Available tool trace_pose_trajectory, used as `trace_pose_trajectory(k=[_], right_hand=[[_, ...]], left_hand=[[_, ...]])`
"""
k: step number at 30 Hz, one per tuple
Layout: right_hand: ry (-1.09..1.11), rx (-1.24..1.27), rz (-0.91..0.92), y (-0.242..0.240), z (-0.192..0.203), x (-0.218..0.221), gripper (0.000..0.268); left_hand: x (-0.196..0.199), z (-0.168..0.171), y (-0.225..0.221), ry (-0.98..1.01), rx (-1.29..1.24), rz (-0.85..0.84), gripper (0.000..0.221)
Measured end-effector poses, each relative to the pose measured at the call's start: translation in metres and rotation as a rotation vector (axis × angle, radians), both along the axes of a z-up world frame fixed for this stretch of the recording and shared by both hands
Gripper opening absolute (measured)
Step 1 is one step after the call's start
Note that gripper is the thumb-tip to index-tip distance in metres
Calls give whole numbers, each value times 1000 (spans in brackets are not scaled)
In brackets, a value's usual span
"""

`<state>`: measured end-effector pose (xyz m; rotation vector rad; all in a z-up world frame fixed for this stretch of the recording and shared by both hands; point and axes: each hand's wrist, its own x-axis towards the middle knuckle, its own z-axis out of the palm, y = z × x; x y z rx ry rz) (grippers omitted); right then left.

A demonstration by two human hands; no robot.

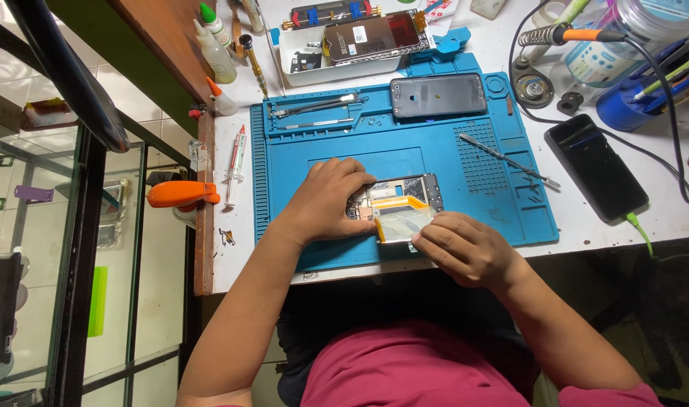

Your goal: Disassembling a mobile phone to remove the battery and inspect internal components

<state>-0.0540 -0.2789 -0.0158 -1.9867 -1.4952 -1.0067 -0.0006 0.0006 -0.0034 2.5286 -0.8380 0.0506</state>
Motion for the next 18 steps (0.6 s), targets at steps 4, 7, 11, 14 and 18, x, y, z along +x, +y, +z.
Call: trace_pose_trajectory(k=[4,7,11,14,18], right_hand=[[-9,-30,0,1,9,0,18],[-80,-53,-72,2,12,2,17],[-150,-138,-188,4,17,4,14],[-142,-150,-228,6,13,6,13],[-101,-108,-228,6,6,7,11]], left_hand=[[1,-5,2,-18,-4,-9,77],[0,-5,1,-21,9,-12,78],[-1,-4,1,-32,7,-12,78],[-1,-4,2,-23,14,-12,78],[1,-7,2,-26,3,-16,80]])
